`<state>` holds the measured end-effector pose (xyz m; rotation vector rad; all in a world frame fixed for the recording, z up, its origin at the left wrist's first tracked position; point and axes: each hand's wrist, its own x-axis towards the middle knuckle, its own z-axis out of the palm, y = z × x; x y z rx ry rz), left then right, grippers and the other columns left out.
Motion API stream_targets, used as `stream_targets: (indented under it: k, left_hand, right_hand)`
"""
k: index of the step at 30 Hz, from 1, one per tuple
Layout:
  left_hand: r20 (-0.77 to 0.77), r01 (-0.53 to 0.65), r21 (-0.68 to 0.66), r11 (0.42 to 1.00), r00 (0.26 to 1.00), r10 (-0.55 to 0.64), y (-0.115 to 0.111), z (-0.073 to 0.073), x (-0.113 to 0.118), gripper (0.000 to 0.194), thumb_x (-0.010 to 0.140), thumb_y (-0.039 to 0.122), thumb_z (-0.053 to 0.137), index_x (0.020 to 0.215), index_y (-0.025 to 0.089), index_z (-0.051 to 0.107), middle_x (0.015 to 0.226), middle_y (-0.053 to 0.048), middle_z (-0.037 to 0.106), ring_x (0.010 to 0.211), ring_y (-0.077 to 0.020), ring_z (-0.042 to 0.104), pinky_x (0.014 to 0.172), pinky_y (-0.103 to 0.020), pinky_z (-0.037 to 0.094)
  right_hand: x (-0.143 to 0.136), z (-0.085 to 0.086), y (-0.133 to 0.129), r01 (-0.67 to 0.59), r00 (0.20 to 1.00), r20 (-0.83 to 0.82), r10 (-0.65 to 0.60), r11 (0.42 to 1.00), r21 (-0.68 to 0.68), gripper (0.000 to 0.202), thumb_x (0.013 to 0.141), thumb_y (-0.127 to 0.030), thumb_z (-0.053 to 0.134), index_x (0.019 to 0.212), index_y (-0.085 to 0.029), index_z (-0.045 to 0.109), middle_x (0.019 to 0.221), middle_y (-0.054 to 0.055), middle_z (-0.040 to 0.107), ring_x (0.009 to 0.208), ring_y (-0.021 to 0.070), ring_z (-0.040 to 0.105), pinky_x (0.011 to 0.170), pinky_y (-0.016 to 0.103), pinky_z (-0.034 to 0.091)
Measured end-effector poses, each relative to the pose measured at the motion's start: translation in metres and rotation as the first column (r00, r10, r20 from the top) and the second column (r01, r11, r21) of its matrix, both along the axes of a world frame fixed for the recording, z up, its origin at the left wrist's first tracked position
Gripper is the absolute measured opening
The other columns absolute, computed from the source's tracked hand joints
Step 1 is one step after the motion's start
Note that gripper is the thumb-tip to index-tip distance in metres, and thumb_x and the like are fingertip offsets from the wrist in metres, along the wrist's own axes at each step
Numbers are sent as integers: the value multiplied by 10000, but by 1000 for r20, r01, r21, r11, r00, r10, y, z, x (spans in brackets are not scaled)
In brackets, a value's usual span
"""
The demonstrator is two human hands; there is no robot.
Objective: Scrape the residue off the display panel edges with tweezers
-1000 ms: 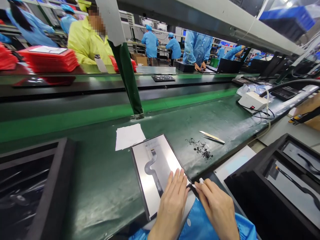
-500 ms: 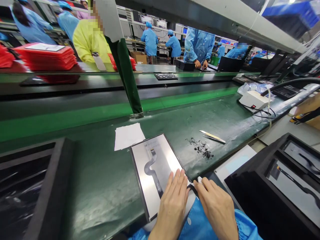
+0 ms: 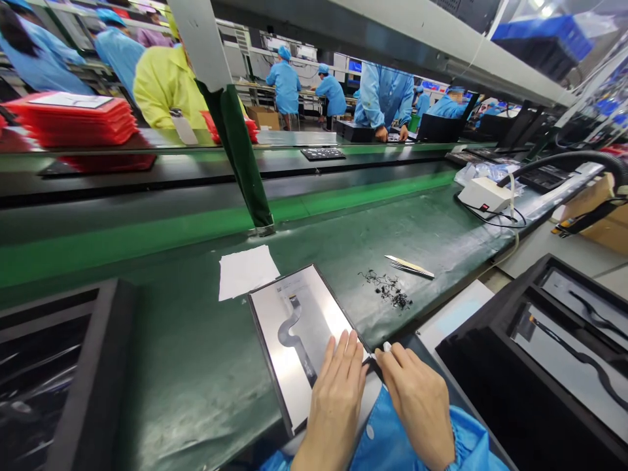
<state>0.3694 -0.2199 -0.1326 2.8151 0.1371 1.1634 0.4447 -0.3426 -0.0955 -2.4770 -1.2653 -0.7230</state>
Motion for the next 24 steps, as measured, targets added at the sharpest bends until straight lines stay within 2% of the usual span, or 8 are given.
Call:
stream_targets:
  k: [8,11,17,24]
  left_hand:
    - [8,-20,8,1000,1000,19,0,-2,1,288,1033,120,387,1206,58,609,1220,-182,718,1157,-300,687,957,-478,594]
    - [2,-7,16,1000,1000,7,1,-1,1,290,1034,120,381,1192,40,611,1206,-192,722,1137,-308,697,931,-481,608]
    - [-3,-20,23,1000,1000,20,1,2,1,304,1044,126,354,1195,44,605,1210,-191,720,1137,-303,697,929,-476,611]
    - [20,-6,-20,1000,1000,7,-1,-3,1,287,1027,106,397,1218,56,606,1223,-182,717,1166,-304,681,955,-484,594]
  right_hand:
    - [5,1,1,69,996,-57,-66,996,54,479,1101,-265,250,828,-210,640,686,6,610,607,133,602,533,281,336]
    - [5,4,-2,58,996,-79,-50,994,92,459,1101,-277,268,860,-214,653,677,1,613,597,129,612,520,274,344]
    - [-1,4,-3,7,999,-43,-6,1000,25,492,1105,-267,239,848,-208,654,694,3,619,608,132,604,537,296,325]
    - [1,1,0,0,1000,20,1,999,-39,473,1095,-226,253,880,-200,674,717,18,640,621,158,581,574,309,344]
